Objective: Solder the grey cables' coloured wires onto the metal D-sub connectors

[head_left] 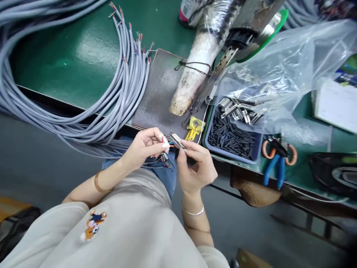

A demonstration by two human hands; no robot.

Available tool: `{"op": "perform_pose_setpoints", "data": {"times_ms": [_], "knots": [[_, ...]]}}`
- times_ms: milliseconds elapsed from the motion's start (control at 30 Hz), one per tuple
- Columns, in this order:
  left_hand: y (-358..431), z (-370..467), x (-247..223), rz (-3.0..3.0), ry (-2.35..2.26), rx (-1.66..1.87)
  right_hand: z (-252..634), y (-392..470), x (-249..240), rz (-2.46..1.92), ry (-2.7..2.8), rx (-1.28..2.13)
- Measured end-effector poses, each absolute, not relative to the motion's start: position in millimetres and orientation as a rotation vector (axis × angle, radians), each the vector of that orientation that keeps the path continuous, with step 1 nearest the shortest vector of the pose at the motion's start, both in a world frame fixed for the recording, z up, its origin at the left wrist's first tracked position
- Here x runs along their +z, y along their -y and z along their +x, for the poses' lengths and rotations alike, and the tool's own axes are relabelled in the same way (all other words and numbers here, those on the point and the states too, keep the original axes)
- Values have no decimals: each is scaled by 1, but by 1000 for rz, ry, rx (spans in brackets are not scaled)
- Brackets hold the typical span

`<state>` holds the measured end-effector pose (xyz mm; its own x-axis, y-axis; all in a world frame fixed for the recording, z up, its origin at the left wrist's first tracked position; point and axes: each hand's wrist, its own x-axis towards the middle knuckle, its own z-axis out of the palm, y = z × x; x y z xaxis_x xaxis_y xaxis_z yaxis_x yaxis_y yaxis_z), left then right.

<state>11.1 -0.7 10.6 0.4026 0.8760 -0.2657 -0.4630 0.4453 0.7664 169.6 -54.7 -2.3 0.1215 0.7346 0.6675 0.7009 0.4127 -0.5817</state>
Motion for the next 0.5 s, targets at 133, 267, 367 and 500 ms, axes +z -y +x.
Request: {"op": "perform_pose_setpoints", "data": {"times_ms": [133, 267, 367, 500], "knots": [[2, 15, 11, 696, -755, 949, 174, 52, -1, -1322, 1579, -39], [1, 13, 8, 665, -678, 948, 173, 51, 0, -1318, 1520, 20], [0, 10, 6, 582, -581, 923, 171, 52, 0, -1304, 1509, 75], [1, 9, 5, 518, -542, 932, 168, 55, 1, -1255, 1550, 47]]}}
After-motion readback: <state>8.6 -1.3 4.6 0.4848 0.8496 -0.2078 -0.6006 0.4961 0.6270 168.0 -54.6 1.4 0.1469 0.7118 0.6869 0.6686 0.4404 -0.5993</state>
